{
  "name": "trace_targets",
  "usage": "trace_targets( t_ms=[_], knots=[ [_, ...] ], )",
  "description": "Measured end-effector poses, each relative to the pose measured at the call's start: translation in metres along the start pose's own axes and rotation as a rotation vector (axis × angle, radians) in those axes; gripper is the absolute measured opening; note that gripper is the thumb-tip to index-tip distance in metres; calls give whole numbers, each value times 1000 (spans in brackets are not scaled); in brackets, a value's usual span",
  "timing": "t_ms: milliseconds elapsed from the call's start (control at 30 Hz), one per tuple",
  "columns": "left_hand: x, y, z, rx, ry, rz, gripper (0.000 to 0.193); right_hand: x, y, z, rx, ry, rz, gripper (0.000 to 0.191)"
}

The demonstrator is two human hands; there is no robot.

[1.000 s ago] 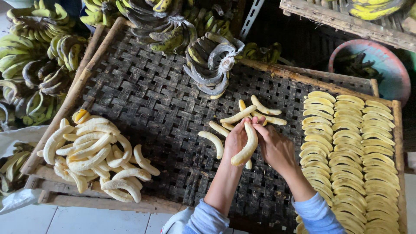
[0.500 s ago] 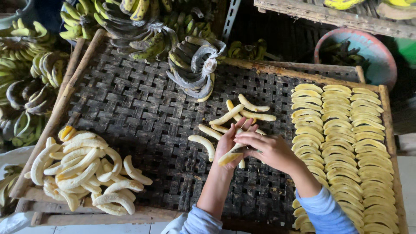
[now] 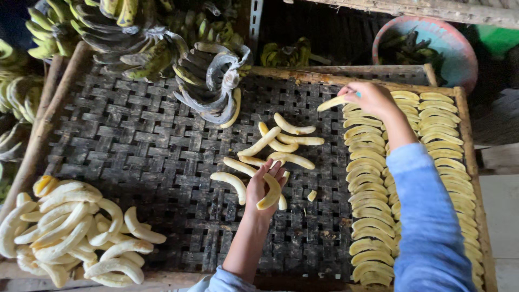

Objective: The person sits at a woven bamboo tray and picks up peeled bananas one at a time, placing them in neat rows on the right side of the tray. A pile of peeled bananas sits on the left, and the person occasionally uses a small knife to trim or handle a banana before arranging it.

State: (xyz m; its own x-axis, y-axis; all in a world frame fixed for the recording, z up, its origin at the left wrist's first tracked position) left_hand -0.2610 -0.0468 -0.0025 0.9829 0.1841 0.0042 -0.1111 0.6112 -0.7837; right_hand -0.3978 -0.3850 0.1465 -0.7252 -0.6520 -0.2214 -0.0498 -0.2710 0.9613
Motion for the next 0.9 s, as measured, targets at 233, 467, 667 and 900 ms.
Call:
trace_targets(
  t_ms=[233,467,667,900],
  knots=[
    [-11,-6,42,-53,-8,-128,58,94,-24,-38,258,-74,-74,13],
    [-28,-22,104,35,63,-137,46,121,-33,-44,255,-291,67,16],
    [-25,-17,112,116,51,-46,36,156,-58,-39,228,-355,-6,18],
    [-24,-19,99,68,-63,-15,38,86,-56,15,852,-187,-54,25]
  ],
)
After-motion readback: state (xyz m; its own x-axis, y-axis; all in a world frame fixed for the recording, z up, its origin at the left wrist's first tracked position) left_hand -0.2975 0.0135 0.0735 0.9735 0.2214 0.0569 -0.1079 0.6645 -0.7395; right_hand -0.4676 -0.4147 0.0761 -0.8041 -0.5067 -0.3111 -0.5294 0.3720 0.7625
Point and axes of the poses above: each hand's wrist, its own z-axis away from the middle knuckle, its own y-axis out of the back of the hand, x = y × z, the point moved 5 cm from there along -z, towards the middle knuckle, and after that the axes turned 12 degrees about z, right-handed, at the moved point
